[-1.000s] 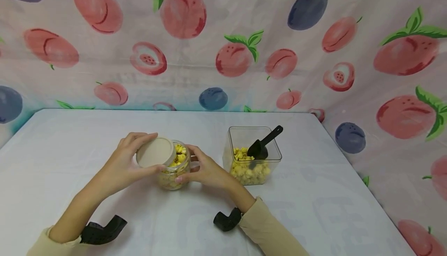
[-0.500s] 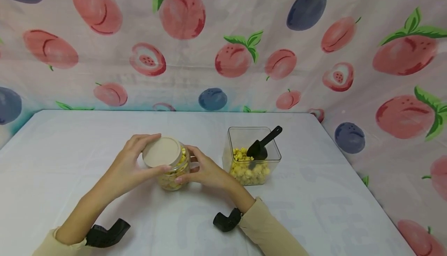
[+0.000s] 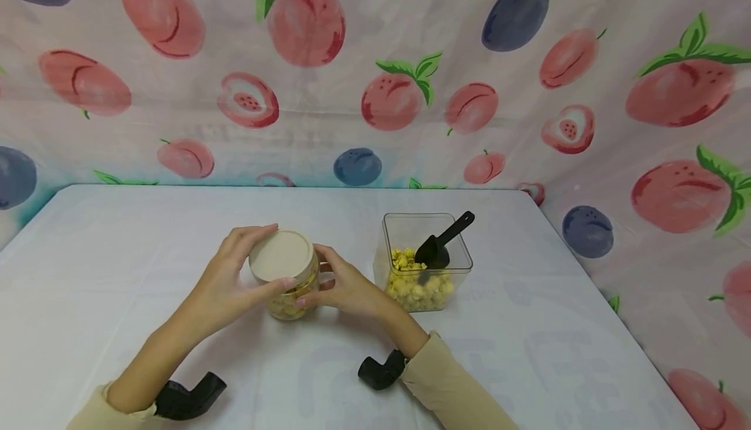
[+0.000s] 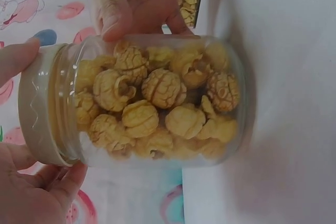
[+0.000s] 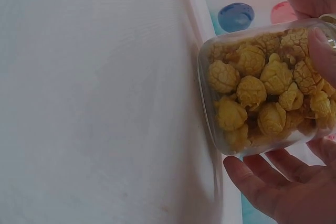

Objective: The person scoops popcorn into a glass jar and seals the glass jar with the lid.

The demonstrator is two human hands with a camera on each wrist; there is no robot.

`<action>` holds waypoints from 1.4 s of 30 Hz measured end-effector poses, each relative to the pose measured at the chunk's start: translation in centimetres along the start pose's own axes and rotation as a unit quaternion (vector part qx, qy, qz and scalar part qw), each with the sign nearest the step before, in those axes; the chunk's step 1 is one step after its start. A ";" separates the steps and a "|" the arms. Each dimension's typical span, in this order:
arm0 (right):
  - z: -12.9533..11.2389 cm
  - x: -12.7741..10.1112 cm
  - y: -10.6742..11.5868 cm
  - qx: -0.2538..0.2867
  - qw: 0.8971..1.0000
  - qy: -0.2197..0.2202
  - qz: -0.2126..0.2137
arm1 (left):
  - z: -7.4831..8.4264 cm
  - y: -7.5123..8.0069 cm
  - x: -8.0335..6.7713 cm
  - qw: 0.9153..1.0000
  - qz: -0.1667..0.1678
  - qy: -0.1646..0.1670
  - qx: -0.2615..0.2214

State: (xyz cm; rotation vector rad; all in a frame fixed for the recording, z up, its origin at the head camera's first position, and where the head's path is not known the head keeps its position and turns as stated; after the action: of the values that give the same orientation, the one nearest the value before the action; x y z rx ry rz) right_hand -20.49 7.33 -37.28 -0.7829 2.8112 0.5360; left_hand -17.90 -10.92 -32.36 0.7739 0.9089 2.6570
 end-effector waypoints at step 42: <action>0.0 -0.2 0.0 0.007 1.000 0.010 -0.010 | 0.8 -1.7 -0.4 0.998 0.051 0.031 0.020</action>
State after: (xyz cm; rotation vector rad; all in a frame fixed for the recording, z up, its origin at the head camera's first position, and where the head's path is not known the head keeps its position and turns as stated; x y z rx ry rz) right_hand -20.33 7.39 -37.20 -0.8161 2.8194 0.5080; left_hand -17.02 -9.34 -33.08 0.7714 0.9654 2.7730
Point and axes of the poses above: each hand's wrist, its own x-axis towards the middle knuckle, its own y-axis out of the back of the hand, z = x × y, the point moved 3 cm from there along x, towards the middle knuckle, and after that the axes turned 9 degrees about -y, right-handed, at the moved point
